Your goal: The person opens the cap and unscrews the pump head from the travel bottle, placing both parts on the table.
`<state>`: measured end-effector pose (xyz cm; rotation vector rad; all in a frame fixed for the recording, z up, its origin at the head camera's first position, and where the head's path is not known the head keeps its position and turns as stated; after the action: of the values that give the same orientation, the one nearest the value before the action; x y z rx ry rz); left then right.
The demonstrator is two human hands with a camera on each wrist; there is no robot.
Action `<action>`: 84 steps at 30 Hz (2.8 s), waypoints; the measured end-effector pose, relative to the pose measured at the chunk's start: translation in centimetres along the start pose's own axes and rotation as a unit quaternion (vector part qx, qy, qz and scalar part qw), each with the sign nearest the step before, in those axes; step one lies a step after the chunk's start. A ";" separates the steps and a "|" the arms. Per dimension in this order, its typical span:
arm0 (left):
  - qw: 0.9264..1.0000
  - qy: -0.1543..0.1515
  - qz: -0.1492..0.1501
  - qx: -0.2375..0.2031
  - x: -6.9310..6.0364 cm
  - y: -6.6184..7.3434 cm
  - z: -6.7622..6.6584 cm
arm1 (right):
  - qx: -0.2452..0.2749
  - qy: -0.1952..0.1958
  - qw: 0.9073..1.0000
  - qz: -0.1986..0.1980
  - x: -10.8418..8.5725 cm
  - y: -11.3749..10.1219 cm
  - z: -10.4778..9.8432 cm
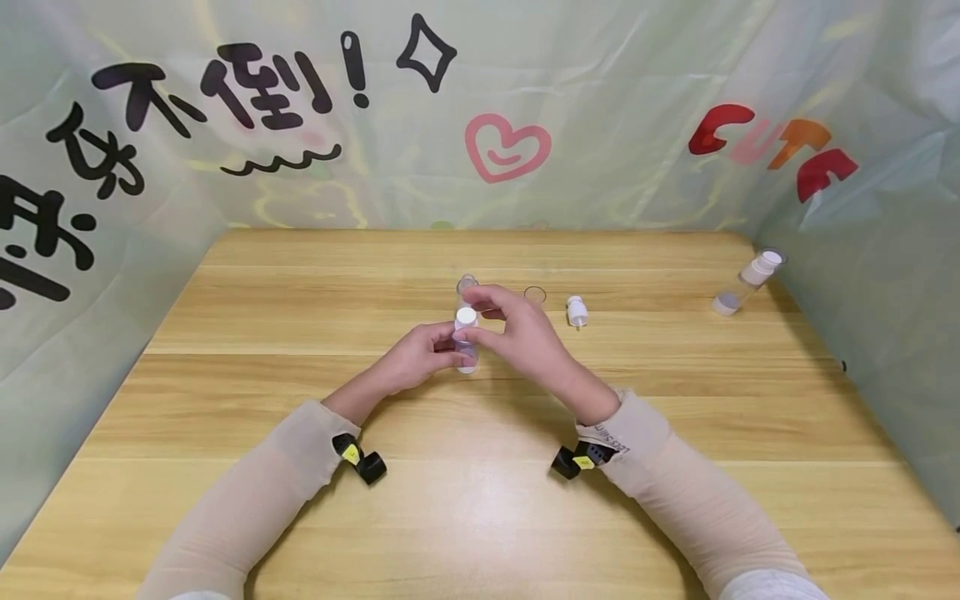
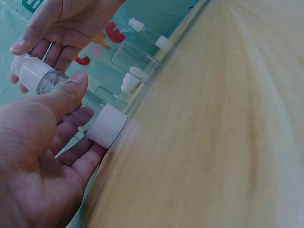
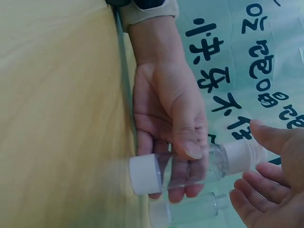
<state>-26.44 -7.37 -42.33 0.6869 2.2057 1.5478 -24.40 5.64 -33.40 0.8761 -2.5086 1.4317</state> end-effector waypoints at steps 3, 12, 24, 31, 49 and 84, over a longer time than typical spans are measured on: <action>1.000 -0.001 0.006 -0.001 0.1 0.0 0.1 | -0.010 0.009 1.000 -0.016 -0.1 -0.2 0.2; 1.000 0.005 0.005 0.006 0.1 0.2 0.0 | -0.043 0.036 0.998 0.000 -0.5 0.0 0.8; 1.000 0.005 0.005 0.000 0.1 0.0 0.0 | -0.046 0.049 0.997 0.030 -0.7 0.2 1.3; 1.000 -0.001 0.011 -0.008 0.0 0.2 0.0 | -0.029 0.030 0.999 0.016 -0.4 0.4 1.1; 1.000 -0.006 0.008 -0.001 0.1 0.1 0.1 | 0.062 -0.064 0.995 0.039 0.2 1.3 0.7; 1.000 -0.003 0.002 -0.007 0.2 0.1 0.1 | 0.076 -0.114 0.990 0.024 0.3 0.8 0.7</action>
<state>-26.50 -7.19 -42.31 0.6923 2.1883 1.5594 -24.97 5.24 -34.34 1.0695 -2.6250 1.6420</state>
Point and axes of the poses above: each hand's wrist, its own x-axis towards the middle knuckle, its own z-axis out of the palm, y = z × x, the point moved 7 cm from there along x, towards the middle knuckle, and after that the axes turned 3 degrees about -z, right-handed, at the moved point
